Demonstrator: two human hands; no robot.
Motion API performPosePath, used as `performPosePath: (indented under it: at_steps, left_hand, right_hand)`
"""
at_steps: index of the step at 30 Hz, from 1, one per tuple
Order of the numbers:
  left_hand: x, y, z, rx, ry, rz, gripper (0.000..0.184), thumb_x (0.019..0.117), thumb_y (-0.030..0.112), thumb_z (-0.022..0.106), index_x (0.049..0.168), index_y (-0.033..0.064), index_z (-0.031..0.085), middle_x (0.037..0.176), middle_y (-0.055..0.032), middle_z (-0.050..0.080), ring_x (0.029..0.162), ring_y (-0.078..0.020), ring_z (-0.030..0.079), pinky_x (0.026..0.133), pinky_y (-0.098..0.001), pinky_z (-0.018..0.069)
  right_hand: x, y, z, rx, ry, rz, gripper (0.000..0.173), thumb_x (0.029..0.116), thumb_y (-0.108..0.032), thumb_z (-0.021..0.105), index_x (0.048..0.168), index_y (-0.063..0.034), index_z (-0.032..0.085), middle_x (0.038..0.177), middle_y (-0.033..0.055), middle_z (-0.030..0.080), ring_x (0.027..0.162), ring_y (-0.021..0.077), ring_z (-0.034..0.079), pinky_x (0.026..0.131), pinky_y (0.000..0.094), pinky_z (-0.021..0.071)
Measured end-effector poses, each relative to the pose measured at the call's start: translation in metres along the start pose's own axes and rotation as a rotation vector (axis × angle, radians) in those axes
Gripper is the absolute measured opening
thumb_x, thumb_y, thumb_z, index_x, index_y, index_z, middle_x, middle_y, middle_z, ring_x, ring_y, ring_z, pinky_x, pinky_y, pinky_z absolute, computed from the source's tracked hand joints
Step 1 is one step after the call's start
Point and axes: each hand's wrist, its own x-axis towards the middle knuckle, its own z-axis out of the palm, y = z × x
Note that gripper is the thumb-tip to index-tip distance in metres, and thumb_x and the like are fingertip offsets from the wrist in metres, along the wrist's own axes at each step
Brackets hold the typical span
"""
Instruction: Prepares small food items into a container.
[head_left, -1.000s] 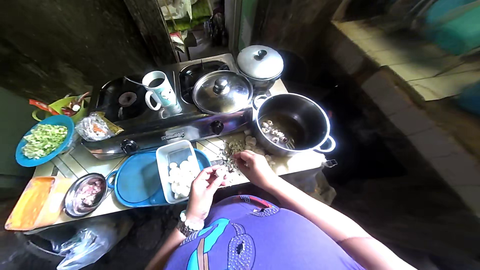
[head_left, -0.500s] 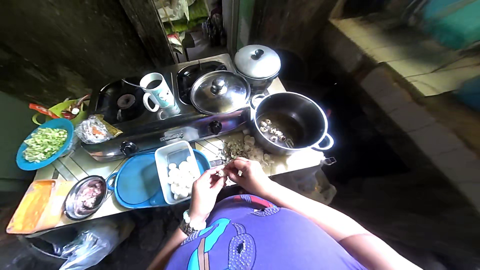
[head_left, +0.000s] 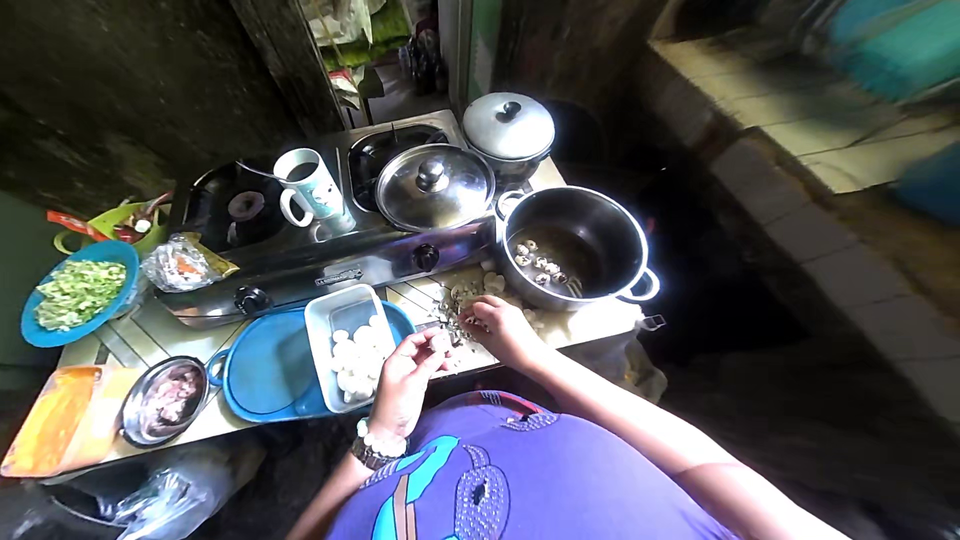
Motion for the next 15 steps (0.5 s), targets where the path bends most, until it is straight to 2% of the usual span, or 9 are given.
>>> performPosePath:
  at_steps: [1,2,4,6,11,15]
  left_hand:
    - [0.001,-0.001,0.0,-0.004,0.008,0.011,0.032,0.0908,-0.01,0.057,0.123,-0.0072,0.058,0.112,-0.0107,0.069,0.09,-0.0168,0.071,0.081,-0.0319,0.0613]
    - [0.001,-0.002,-0.001,0.003,0.016,0.022,0.032,0.0898,-0.01,0.059,0.122,-0.0069,0.059,0.111,-0.0096,0.069,0.09,-0.0163,0.071,0.082,-0.0321,0.0617]
    - [0.003,-0.002,0.0,0.036,0.035,0.042,0.033,0.0883,-0.011,0.062,0.121,-0.0064,0.06,0.11,-0.0081,0.07,0.09,-0.0148,0.071,0.082,-0.0315,0.0613]
    - [0.004,-0.003,0.0,0.07,0.039,0.062,0.033,0.088,-0.011,0.063,0.12,-0.0061,0.061,0.11,-0.0075,0.071,0.09,-0.014,0.071,0.083,-0.0311,0.0609]
    - [0.003,-0.001,0.0,0.103,0.035,0.079,0.031,0.0881,-0.01,0.064,0.119,-0.0065,0.063,0.104,-0.0069,0.073,0.087,-0.0138,0.072,0.081,-0.0305,0.0612]
    - [0.002,-0.001,-0.001,0.036,-0.001,0.051,0.03,0.0899,-0.009,0.063,0.12,-0.0059,0.064,0.105,-0.0074,0.073,0.09,-0.0149,0.072,0.08,-0.0312,0.0615]
  right_hand:
    - [0.0,-0.001,0.0,0.015,0.013,-0.018,0.02,0.0977,-0.011,0.063,0.109,0.0011,0.075,0.122,0.0216,0.069,0.116,0.0303,0.066,0.102,0.0387,0.0508]
    - [-0.001,-0.004,0.0,0.036,0.035,-0.055,0.02,0.0975,-0.013,0.064,0.106,0.0007,0.075,0.119,0.0212,0.07,0.113,0.0287,0.067,0.099,0.0368,0.0523]
    - [-0.005,-0.008,0.003,0.093,0.078,-0.167,0.021,0.0963,-0.017,0.067,0.103,-0.0004,0.076,0.106,0.0178,0.072,0.094,0.0199,0.069,0.085,0.0287,0.0558]
    - [-0.007,-0.012,0.006,0.155,0.078,-0.258,0.024,0.0963,-0.022,0.069,0.103,0.0,0.077,0.097,0.0146,0.073,0.083,0.013,0.068,0.078,0.0224,0.0553]
    - [-0.009,-0.012,0.016,0.134,0.182,-0.347,0.018,0.0939,-0.012,0.066,0.095,0.0005,0.078,0.086,0.0124,0.074,0.077,0.0111,0.07,0.075,0.02,0.0551]
    - [-0.009,-0.013,0.02,0.135,0.242,-0.306,0.015,0.0909,-0.01,0.066,0.09,0.0018,0.074,0.082,0.0118,0.072,0.074,0.0099,0.068,0.072,0.0193,0.0545]
